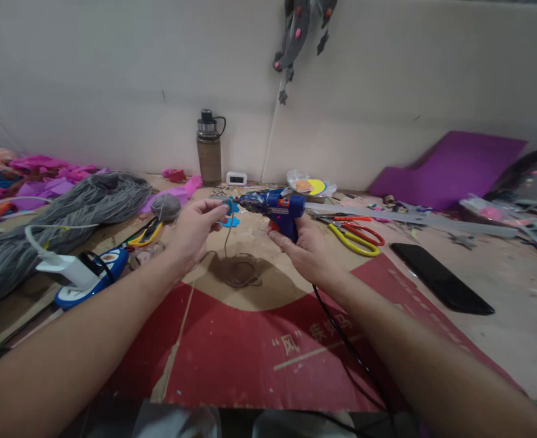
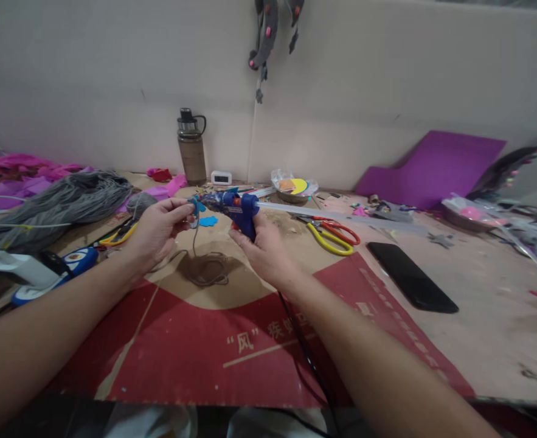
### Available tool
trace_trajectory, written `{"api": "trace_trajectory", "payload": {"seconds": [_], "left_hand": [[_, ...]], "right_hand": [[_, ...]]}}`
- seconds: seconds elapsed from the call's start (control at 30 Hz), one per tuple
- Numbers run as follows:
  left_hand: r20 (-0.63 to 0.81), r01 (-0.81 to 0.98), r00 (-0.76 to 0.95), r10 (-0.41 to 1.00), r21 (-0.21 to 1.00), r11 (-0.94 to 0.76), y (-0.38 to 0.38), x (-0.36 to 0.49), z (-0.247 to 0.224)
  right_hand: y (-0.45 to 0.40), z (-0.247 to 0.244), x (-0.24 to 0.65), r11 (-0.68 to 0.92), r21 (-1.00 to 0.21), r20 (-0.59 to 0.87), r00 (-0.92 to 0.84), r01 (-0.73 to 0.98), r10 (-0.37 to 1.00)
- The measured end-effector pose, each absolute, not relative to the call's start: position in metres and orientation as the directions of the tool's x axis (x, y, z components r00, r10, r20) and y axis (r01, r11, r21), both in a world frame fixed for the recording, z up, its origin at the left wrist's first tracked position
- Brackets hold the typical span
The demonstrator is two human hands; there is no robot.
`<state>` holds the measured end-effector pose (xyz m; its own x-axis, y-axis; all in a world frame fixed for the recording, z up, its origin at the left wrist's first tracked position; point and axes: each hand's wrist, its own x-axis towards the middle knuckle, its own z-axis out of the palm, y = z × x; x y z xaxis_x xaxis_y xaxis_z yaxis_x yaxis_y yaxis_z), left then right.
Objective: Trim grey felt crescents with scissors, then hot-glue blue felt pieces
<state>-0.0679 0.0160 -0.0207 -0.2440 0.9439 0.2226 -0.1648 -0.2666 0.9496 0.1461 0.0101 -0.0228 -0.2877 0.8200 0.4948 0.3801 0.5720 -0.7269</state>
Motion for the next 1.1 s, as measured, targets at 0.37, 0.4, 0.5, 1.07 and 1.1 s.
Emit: {"api": "trace_trajectory", "payload": {"seconds": [0.37, 0.4, 0.5, 1.07, 1.1], "left_hand": [[0.184, -0.181, -0.251, 0.95, 0.955, -0.233, 0.0118, -0.0636, -0.0169], [0.186, -0.179, -0.25, 0.95, 0.956, -0.234, 0.0118, -0.0636, -0.017], [0.197, -0.171, -0.244, 0.949, 0.955, -0.242, 0.0122, -0.0638, -0.0184], [0.205, -0.147, -0.245, 0.948, 0.958, -0.245, 0.0124, -0.0642, -0.0187], [0.205, -0.15, -0.248, 0.947, 0.958, -0.246, 0.0124, -0.0641, -0.0185]], "right_hand": [[0.0067, -0.0213, 0.1462, 0.579, -0.715, 0.497, -0.298, 0.391, 0.815], [0.0065, -0.0212, 0.1461, 0.58, -0.717, 0.498, -0.299, 0.386, 0.814], [0.0058, -0.0207, 0.1459, 0.575, -0.724, 0.493, -0.297, 0.381, 0.818], [0.0055, -0.0208, 0.147, 0.589, -0.7, 0.509, -0.297, 0.404, 0.808], [0.0055, -0.0208, 0.1469, 0.588, -0.7, 0.509, -0.293, 0.406, 0.809]]}}
